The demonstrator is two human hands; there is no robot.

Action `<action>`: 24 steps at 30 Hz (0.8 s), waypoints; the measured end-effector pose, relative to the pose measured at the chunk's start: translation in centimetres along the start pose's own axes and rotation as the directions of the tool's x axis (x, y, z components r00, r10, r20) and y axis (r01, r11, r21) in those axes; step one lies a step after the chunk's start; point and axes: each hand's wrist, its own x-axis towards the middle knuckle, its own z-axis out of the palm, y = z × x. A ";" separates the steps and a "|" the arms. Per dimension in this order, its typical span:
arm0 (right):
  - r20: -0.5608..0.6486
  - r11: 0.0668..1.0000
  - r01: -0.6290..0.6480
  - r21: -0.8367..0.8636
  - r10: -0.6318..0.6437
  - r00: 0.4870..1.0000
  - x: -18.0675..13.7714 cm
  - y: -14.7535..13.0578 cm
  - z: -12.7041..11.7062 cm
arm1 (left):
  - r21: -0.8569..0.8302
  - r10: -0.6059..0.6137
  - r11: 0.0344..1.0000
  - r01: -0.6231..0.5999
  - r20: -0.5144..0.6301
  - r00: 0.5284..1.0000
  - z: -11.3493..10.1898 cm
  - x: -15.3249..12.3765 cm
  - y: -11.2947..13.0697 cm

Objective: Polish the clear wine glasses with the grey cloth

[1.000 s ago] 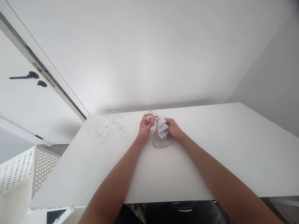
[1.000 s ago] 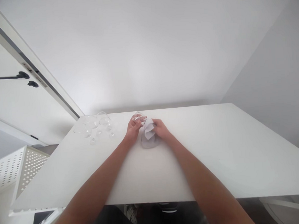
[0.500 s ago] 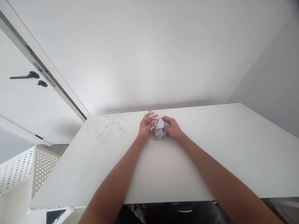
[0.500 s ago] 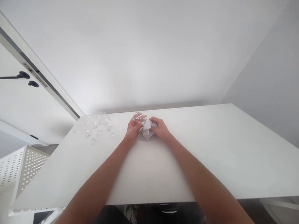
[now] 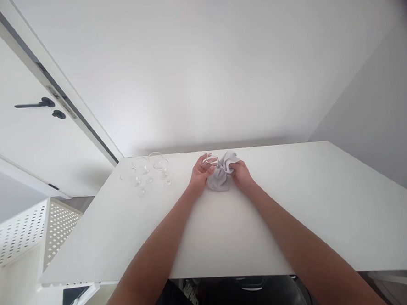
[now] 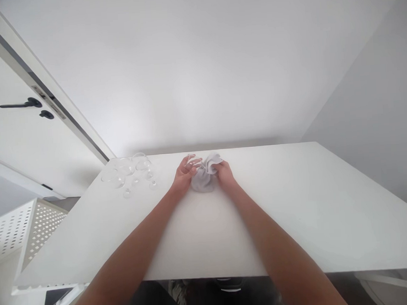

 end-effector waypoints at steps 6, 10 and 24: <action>-0.265 0.990 0.142 0.025 -0.130 0.955 1.2 -0.1 -2.2 | 0.042 0.029 0.999 -0.029 -0.004 1.000 0.1 -0.3 0.4; -0.236 0.993 0.113 0.036 -0.101 0.967 1.4 0.1 -2.2 | 0.054 0.058 0.997 -0.055 -0.068 0.996 0.1 -0.4 0.9; -0.079 0.976 0.046 -0.211 -0.064 0.995 0.0 -0.2 -1.1 | 0.131 0.095 0.986 -0.099 0.041 0.995 1.5 -1.0 1.6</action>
